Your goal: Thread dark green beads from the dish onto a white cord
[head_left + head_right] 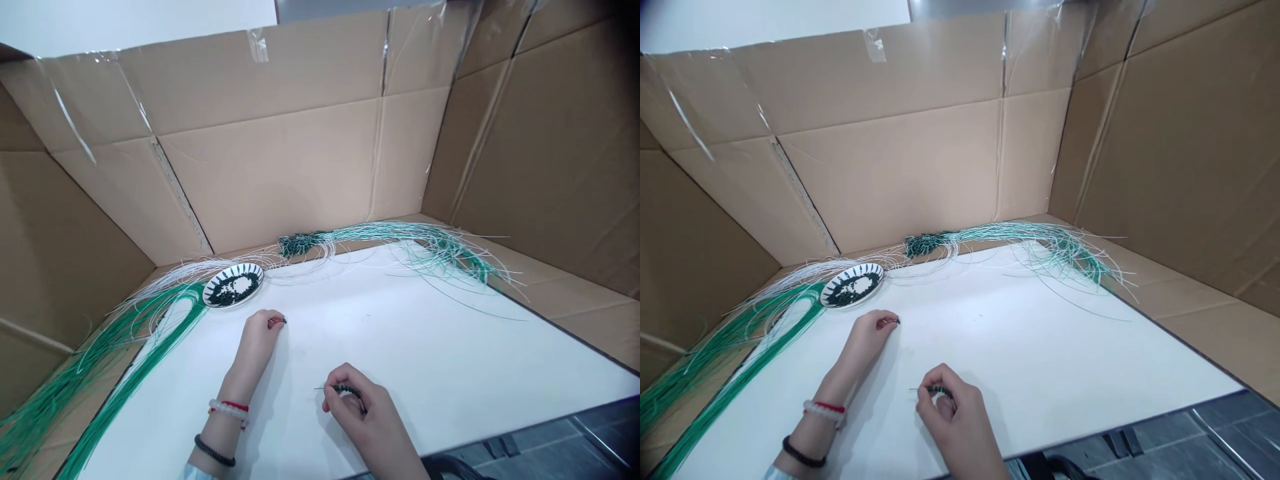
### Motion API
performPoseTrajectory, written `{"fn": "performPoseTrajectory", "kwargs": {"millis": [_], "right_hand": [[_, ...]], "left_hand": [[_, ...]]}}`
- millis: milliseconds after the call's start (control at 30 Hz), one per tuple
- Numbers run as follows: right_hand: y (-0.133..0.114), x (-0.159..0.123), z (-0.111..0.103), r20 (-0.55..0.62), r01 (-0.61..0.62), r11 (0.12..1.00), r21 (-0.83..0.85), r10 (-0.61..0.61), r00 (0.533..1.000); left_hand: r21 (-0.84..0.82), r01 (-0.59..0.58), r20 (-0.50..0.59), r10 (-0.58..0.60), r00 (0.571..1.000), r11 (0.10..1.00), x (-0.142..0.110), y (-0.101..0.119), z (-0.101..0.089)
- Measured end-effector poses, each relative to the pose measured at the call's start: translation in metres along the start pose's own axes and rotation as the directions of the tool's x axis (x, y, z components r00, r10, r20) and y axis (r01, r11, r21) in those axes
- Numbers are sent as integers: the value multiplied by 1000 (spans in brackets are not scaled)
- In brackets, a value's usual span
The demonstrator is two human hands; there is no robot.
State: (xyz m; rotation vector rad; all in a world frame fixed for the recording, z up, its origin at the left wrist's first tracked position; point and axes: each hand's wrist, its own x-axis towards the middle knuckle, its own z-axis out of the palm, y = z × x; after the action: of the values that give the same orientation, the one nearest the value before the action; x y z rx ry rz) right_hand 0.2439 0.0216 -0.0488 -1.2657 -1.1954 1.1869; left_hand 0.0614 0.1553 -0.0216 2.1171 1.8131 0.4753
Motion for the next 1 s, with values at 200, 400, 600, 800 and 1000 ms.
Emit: {"fn": "performPoseTrajectory", "kwargs": {"millis": [200,400,600,800,1000], "right_hand": [[2,1,0,12,14,1000,12,-14,1000],[4,0,-1,47,6,1000,9,-7,999],[4,0,-2,90,3,1000,-13,-2,996],[5,-1,-3,103,1,1000,-20,1,995],[3,-2,-2,93,-4,999,-35,7,996]], "left_hand": [[43,-50,61,47,997,998,6,2,-5],[81,-85,123,75,990,993,10,5,-11],[97,-100,215,77,974,990,16,0,-15],[149,-142,158,118,980,979,6,0,-12],[197,-165,48,159,986,966,-16,1,-5]]}}
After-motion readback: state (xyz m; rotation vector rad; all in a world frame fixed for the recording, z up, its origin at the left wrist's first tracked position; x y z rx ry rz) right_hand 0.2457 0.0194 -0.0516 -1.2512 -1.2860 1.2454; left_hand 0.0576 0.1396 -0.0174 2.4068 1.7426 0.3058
